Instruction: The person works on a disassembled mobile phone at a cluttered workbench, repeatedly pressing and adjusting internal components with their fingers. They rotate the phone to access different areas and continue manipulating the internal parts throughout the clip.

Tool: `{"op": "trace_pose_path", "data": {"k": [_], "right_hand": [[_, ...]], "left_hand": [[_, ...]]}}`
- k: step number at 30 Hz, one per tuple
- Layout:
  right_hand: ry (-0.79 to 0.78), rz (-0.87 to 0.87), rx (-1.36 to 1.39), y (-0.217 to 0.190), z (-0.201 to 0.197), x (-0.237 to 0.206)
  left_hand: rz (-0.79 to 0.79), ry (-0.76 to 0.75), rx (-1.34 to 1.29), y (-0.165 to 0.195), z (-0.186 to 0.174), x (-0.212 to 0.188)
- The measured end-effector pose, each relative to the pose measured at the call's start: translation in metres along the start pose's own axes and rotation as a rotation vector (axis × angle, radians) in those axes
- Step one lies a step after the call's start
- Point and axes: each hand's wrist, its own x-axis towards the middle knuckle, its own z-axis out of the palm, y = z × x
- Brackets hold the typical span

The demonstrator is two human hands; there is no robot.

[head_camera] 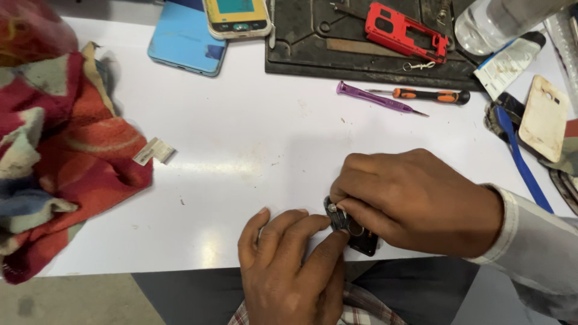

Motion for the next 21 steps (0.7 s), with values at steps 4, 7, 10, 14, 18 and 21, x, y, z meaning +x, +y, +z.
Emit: {"op": "trace_pose_path", "data": {"k": [4, 7, 10, 14, 18, 21], "right_hand": [[0.015, -0.054, -0.021, 0.000, 0.003, -0.002], [0.018, -0.076, -0.008, 0.002, 0.003, -0.004], [0.021, -0.058, -0.014, 0.005, 0.005, -0.006], [0.015, -0.044, 0.031, 0.009, 0.008, -0.008], [0.020, -0.034, 0.089, 0.012, 0.009, -0.008], [0.020, -0.042, 0.074, 0.013, 0.008, -0.008]], "left_hand": [[0.019, 0.007, 0.014, 0.001, -0.001, 0.000], [0.027, 0.012, 0.016, 0.001, -0.002, 0.000], [0.018, 0.016, 0.025, 0.002, -0.001, 0.000], [0.015, 0.017, 0.020, 0.002, -0.002, 0.000], [0.012, 0.019, 0.016, 0.002, -0.001, 0.000], [0.009, 0.018, 0.016, 0.002, -0.001, -0.001]]}}
